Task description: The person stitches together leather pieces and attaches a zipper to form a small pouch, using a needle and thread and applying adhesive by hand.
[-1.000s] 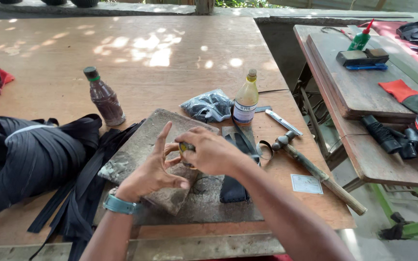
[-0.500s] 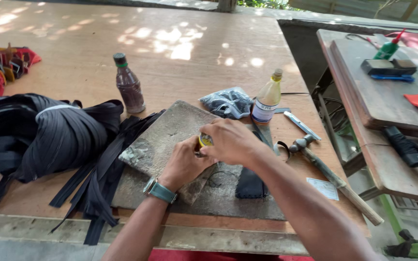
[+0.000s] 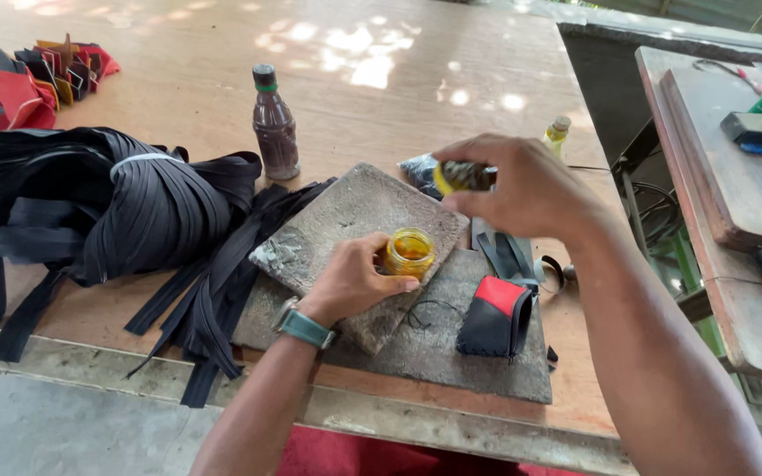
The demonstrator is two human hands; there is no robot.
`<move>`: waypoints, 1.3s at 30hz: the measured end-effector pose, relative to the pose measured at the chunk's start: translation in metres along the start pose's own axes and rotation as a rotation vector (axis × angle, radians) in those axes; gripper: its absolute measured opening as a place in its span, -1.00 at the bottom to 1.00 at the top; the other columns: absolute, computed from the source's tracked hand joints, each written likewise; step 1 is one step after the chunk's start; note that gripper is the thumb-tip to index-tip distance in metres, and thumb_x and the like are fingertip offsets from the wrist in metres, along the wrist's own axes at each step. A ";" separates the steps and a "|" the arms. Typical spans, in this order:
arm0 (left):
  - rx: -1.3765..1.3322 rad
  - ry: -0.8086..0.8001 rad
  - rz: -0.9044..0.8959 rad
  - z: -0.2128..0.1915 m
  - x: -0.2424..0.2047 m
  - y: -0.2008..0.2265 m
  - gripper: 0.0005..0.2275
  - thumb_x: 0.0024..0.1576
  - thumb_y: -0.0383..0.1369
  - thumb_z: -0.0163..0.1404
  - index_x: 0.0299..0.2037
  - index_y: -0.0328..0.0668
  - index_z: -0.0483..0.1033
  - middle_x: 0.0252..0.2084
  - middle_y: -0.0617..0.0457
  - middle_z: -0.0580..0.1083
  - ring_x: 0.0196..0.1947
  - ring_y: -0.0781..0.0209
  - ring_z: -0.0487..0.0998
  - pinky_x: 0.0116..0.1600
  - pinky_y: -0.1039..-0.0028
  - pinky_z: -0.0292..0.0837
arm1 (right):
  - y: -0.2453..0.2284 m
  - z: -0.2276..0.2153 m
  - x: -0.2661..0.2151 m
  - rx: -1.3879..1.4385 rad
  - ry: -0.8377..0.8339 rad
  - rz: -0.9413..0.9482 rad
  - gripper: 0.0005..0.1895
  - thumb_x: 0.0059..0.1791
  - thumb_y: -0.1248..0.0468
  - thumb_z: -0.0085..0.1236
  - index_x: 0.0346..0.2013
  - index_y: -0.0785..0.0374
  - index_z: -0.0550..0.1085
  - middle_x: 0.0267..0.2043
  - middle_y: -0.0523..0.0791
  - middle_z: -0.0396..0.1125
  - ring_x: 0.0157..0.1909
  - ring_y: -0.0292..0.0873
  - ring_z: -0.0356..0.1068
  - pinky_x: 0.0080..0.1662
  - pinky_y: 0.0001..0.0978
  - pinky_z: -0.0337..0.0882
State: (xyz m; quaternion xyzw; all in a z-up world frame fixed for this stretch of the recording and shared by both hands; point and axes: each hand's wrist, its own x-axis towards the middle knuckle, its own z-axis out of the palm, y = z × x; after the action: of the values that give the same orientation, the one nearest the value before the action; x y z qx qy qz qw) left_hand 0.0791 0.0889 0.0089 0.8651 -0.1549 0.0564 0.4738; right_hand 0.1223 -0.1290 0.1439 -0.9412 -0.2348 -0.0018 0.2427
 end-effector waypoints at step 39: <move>0.026 0.112 -0.034 0.005 -0.022 0.001 -0.52 -0.13 -0.19 0.38 -0.11 -0.33 0.55 -0.23 -0.15 0.63 -0.24 0.12 0.70 -0.15 0.34 0.58 | -0.032 0.057 -0.010 -0.433 -0.384 -0.174 -0.34 -0.24 0.56 0.03 0.02 -0.12 0.61 0.47 -0.24 0.04 0.47 -0.10 -0.11 0.43 -0.08 -0.14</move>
State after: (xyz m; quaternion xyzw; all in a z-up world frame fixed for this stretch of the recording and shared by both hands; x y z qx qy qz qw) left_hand 0.0577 0.0893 0.0013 0.8691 -0.1127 0.0985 0.4714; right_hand 0.0928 -0.0822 0.1068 -0.9305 -0.3505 0.1053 -0.0133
